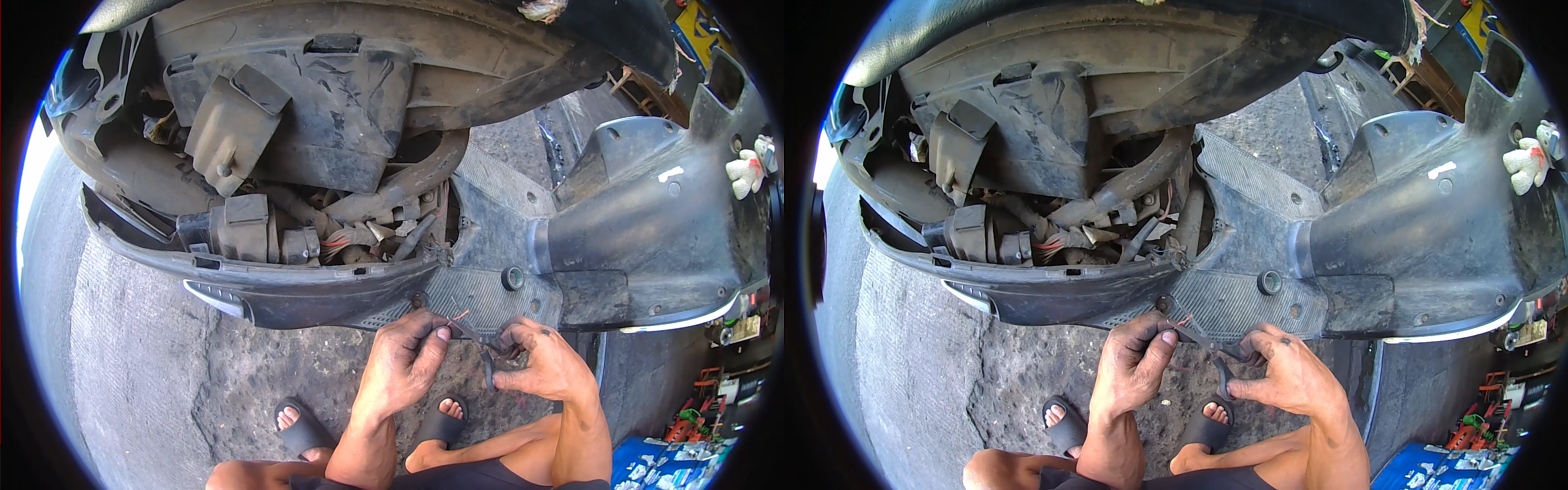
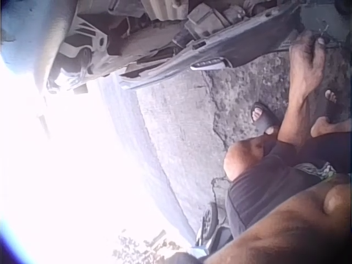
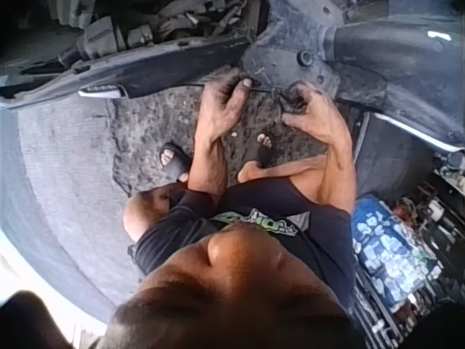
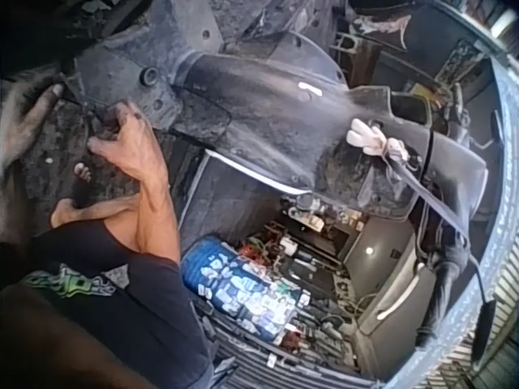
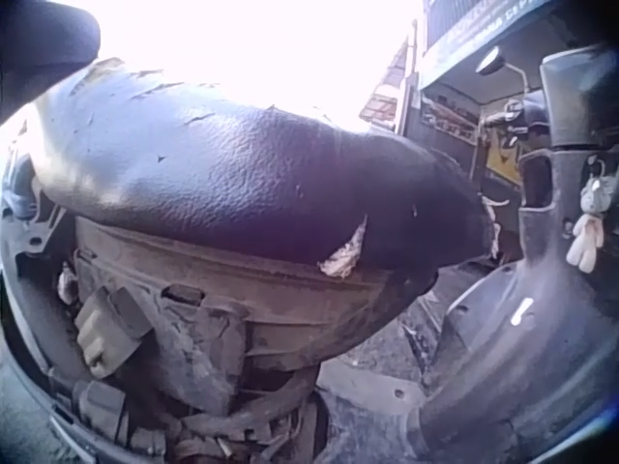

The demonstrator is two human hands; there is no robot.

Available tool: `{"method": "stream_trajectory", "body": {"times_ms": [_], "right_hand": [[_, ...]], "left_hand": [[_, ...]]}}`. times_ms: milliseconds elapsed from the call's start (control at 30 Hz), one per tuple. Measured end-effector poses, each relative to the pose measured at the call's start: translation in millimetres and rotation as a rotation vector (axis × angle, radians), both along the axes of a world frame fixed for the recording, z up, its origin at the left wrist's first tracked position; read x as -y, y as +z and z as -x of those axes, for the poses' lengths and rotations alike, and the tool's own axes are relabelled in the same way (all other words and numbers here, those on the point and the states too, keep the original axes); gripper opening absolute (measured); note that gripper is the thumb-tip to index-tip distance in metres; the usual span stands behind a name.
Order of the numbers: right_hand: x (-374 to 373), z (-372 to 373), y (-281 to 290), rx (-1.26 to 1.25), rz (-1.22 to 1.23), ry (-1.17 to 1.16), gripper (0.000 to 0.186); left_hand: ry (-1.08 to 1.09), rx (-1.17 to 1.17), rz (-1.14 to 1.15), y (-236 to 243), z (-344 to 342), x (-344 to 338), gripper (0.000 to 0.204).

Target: The recorder is repairing or modifying electrical wiring on a motorcycle, using scissors to strip or cut wires.

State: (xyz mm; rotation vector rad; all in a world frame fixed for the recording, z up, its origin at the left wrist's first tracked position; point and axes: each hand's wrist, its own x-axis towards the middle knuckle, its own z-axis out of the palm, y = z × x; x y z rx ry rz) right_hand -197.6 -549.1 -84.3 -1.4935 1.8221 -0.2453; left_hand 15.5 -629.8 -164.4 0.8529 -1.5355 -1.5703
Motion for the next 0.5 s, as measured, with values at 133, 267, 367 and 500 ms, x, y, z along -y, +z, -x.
{"method": "stream_trajectory", "body": {"times_ms": [133, 267, 367, 500], "right_hand": [[2.0, -5.6, 2.4, -0.038, 0.039, -0.004, 0.054], [2.7, -10.0, 3.6, -0.04, 0.037, -0.021, 0.051], [3.8, -10.6, 4.4, -0.053, 0.042, -0.015, 0.049], [4.5, -1.7, -6.3, 0.031, 0.141, -0.172, 0.045]], "left_hand": [[-0.02, 0.03, -0.124, 3.7, 0.7, -1.0, 0.014], [-0.025, 0.014, -0.121, 1.6, 1.0, -0.6, 0.015], [-0.004, -0.018, -0.161, 3.4, 2.5, -2.9, 0.017], [0.097, -0.106, -0.232, 8.8, 6.9, -4.9, 0.024]]}}
